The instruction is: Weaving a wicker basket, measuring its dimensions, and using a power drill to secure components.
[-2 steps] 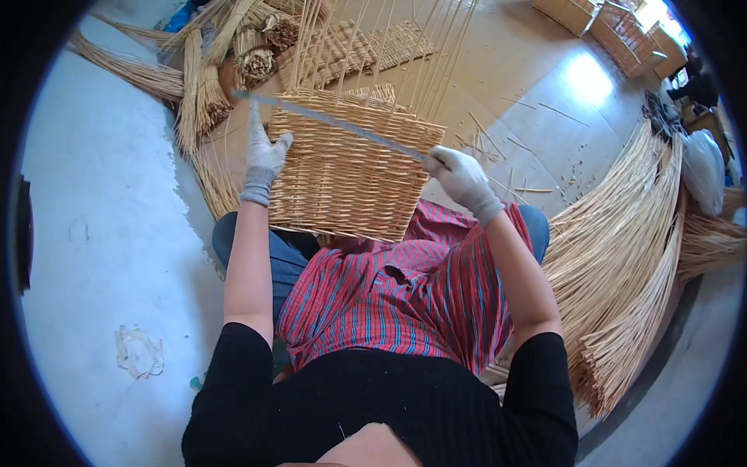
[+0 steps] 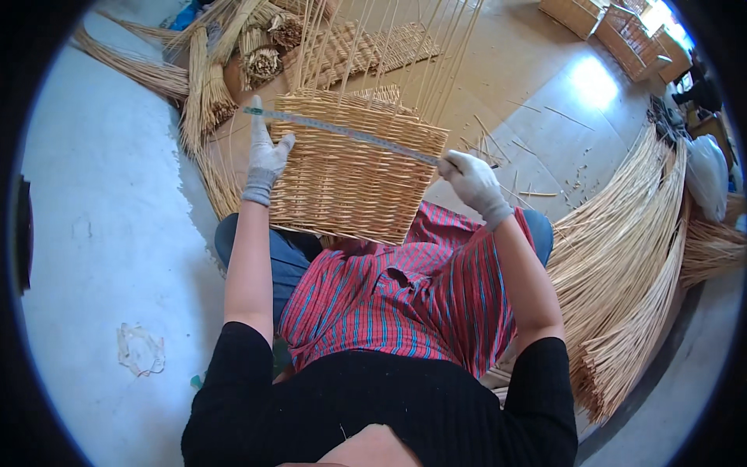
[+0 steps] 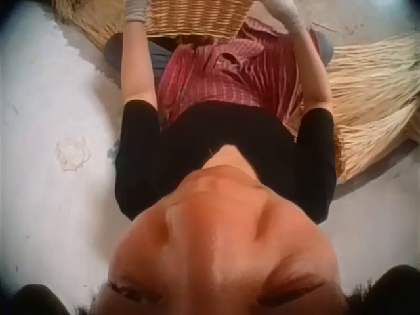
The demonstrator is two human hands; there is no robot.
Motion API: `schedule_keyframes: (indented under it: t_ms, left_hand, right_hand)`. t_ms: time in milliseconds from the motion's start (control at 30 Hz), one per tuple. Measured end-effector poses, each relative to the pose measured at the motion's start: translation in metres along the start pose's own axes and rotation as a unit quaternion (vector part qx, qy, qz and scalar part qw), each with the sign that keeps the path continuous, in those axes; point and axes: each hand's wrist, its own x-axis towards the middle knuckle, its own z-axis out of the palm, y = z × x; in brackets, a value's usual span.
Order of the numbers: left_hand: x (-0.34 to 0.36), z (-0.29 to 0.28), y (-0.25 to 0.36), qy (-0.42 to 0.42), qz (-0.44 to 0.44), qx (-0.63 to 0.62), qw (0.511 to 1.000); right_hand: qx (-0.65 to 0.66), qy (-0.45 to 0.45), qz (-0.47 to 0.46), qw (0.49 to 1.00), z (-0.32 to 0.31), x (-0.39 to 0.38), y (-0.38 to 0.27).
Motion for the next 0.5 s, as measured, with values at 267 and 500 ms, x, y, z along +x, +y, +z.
schedule_keyframes:
  t_ms: [267,500]
  left_hand:
    - [0.006,-0.004,0.0,-0.043,-0.013,-0.022,0.999]
    - [0.014,-0.012,0.008,-0.109,-0.035,-0.013,0.993]
  right_hand:
    - [-0.019,0.008,0.046,0.999,-0.008,0.004,0.045]
    - [-0.045,0.027,0.031,0.998,-0.019,0.019,0.055]
